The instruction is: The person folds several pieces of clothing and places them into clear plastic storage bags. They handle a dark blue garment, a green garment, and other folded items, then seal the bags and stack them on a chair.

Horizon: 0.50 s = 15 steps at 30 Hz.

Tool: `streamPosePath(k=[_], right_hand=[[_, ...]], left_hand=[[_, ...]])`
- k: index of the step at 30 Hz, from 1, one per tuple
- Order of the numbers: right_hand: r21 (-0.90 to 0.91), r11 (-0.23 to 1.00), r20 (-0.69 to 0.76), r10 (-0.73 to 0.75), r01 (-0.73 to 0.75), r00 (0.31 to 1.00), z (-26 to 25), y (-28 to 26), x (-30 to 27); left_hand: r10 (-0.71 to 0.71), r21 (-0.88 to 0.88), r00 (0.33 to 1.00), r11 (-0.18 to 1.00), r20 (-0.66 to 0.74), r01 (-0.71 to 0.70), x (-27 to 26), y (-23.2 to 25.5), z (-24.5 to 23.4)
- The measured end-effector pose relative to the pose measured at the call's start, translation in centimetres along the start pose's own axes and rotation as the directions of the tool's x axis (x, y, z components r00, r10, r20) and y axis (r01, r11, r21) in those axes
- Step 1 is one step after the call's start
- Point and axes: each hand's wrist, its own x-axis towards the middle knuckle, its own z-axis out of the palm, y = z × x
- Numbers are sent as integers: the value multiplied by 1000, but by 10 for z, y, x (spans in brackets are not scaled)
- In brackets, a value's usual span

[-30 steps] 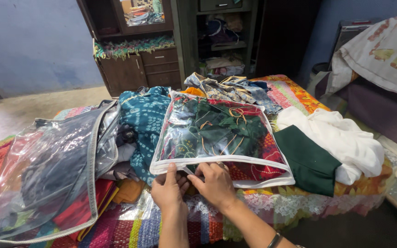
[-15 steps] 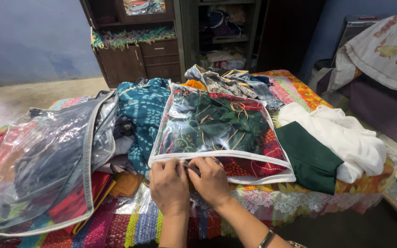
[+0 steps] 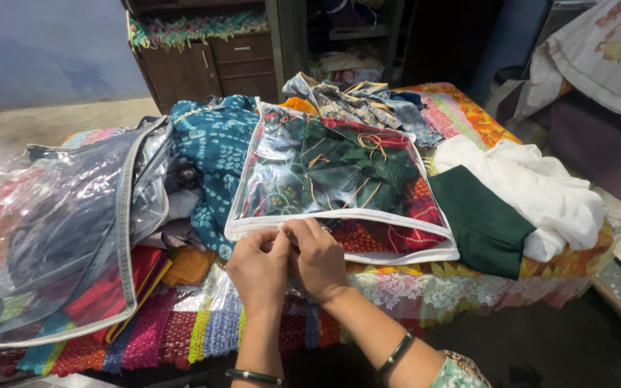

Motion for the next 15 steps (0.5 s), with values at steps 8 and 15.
streamPosePath(k=[8, 15], right_hand=[[-27, 999, -8, 38, -38, 999, 5, 4, 2], [178, 962, 0, 210, -207, 978, 5, 6, 6]], left_hand=[[-182, -225, 980, 954, 84, 197, -1, -6, 3], [-428, -600, 868, 635, 252, 487, 7, -19, 18]])
